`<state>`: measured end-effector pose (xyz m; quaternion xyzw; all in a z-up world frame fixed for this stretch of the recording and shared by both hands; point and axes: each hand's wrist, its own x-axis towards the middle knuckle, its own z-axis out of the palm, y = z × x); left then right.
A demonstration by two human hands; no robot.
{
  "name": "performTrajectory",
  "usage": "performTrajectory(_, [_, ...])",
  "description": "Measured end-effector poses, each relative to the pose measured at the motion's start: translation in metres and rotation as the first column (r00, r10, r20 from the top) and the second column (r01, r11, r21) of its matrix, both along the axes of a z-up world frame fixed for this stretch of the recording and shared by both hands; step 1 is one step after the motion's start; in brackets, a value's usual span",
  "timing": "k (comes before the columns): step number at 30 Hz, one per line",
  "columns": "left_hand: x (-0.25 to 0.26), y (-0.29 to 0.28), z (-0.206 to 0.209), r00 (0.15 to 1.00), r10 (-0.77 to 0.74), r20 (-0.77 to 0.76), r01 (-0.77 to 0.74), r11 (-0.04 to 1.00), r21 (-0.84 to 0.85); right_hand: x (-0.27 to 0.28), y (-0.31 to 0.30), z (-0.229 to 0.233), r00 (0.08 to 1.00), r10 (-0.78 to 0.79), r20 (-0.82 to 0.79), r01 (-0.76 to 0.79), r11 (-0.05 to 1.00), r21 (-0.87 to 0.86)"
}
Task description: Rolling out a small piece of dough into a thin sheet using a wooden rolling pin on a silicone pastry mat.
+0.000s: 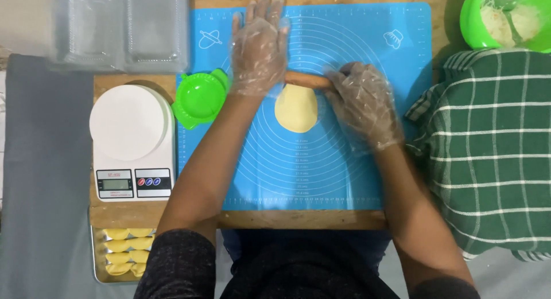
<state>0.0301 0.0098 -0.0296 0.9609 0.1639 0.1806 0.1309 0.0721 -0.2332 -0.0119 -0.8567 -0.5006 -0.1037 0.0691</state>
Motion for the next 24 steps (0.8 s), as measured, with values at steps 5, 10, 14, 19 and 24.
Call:
performTrajectory(5, [-0.054, -0.011, 0.031, 0.866, -0.108, 0.489, 0.039, 0.988, 0.149, -0.011, 0.005, -0.012, 0.987, -0.121, 0.103, 0.109, 0.987, 0.115])
performTrajectory(10, [-0.075, -0.022, 0.017, 0.929, -0.124, 0.348, 0.113, 0.992, 0.051, 0.009, -0.009, -0.045, 0.967, -0.253, -0.014, 0.246, 0.928, 0.279])
performTrajectory(14, [-0.075, -0.04, 0.024, 0.979, -0.179, 0.102, 0.184, 0.982, -0.047, 0.01, -0.021, -0.046, 0.956, -0.275, -0.105, 0.291, 0.826, 0.484])
performTrajectory(19, [-0.056, -0.038, -0.001, 0.975, -0.182, 0.131, 0.208, 0.952, -0.224, -0.001, -0.024, -0.014, 0.944, -0.221, -0.245, 0.328, 0.718, 0.614])
performTrajectory(24, [-0.064, -0.042, 0.018, 0.964, -0.26, 0.053, 0.253, 0.839, -0.482, -0.012, -0.013, 0.021, 0.939, -0.235, -0.25, 0.342, 0.691, 0.637])
